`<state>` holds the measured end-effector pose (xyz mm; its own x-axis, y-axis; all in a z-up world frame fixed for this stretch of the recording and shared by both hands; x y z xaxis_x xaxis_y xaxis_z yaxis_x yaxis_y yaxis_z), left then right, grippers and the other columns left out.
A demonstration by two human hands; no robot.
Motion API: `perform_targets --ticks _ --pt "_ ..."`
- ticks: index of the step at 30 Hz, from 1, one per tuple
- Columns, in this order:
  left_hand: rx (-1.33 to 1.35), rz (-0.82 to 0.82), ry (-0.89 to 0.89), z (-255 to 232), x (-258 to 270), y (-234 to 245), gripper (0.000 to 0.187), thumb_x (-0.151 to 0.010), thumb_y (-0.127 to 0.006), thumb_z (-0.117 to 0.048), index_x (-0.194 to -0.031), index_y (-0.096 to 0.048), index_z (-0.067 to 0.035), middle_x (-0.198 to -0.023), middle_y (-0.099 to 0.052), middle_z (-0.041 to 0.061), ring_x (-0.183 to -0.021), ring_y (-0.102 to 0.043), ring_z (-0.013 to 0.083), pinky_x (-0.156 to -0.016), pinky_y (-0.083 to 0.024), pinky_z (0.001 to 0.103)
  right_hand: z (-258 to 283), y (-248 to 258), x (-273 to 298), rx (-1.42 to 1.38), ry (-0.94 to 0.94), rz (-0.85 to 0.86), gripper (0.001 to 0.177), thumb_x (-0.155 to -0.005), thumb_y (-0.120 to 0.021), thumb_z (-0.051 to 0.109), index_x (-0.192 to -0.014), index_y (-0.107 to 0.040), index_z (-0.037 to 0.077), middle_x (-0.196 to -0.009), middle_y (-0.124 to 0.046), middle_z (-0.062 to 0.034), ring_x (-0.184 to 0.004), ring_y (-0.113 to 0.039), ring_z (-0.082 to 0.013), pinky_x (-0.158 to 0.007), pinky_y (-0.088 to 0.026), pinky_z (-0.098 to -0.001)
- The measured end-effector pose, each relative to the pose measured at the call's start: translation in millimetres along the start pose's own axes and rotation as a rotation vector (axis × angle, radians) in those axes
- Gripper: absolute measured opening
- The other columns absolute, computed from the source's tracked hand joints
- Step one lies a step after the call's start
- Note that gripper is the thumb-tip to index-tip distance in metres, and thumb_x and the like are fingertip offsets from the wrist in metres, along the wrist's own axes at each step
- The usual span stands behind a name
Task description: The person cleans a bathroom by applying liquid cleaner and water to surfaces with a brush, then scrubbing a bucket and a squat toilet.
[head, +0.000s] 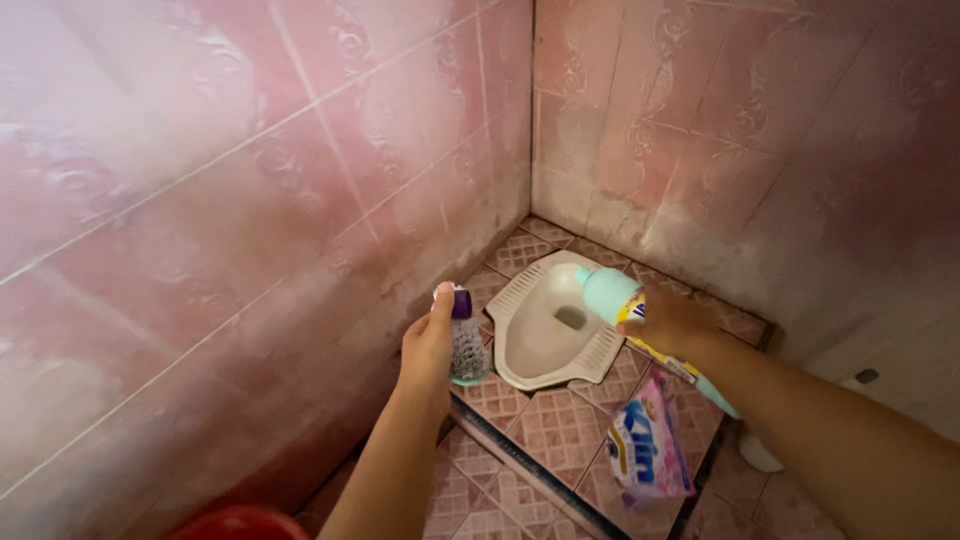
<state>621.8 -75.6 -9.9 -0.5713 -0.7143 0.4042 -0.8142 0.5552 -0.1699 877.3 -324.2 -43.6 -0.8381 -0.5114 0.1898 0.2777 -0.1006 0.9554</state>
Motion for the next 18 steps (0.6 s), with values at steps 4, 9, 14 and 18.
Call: perform_targets --ticks 4,9,14,18 --pt "0.009 0.080 0.007 14 -34 -22 0.063 -0.089 -0.066 -0.060 -0.099 -0.075 0.002 -0.086 -0.073 0.009 -0.074 -0.065 0.0173 -0.071 -0.051 0.033 -3 -15 -38 0.128 -0.098 0.027 0.093 -0.076 -0.080 0.052 -0.151 -0.038 0.015 -0.138 -0.060 -0.0176 -0.122 -0.062 -0.0365 -0.099 -0.051 -0.0507" --pt "-0.044 -0.041 0.048 36 -67 -57 0.063 -0.087 -0.065 -0.059 -0.104 -0.077 0.001 -0.090 -0.076 0.008 -0.079 -0.069 0.0162 -0.075 -0.053 0.032 -21 -37 -85 0.286 -0.059 0.127 0.071 -0.076 -0.081 0.050 -0.133 -0.058 0.016 -0.128 -0.069 -0.0103 -0.117 -0.068 -0.0288 -0.097 -0.055 -0.0462" --pt "-0.001 -0.148 0.083 78 -83 -96 0.066 -0.087 -0.066 -0.060 -0.108 -0.077 0.002 -0.092 -0.075 0.006 -0.081 -0.067 0.0133 -0.076 -0.052 0.030 -28 -79 -147 0.482 0.170 0.183 0.058 -0.077 -0.079 0.041 -0.127 -0.063 0.017 -0.116 -0.074 -0.0070 -0.104 -0.073 -0.0257 -0.087 -0.058 -0.0447" --pt "0.079 -0.261 0.049 115 -98 -132 0.067 -0.086 -0.067 -0.058 -0.107 -0.076 0.005 -0.091 -0.076 0.008 -0.079 -0.068 0.0151 -0.073 -0.054 0.031 -37 -110 -170 0.546 0.371 0.120 0.045 -0.079 -0.079 0.037 -0.116 -0.068 0.016 -0.113 -0.073 -0.0082 -0.102 -0.073 -0.0264 -0.087 -0.056 -0.0434"
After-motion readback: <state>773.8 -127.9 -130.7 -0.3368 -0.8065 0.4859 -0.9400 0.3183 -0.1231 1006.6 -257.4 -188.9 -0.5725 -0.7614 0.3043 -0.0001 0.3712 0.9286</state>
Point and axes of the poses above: each hand's wrist, its own x-axis away from the middle knuckle, its own y-axis out of the back of the hand, z = x × y, the point moved 4 cm from there along -x, towards the middle knuckle
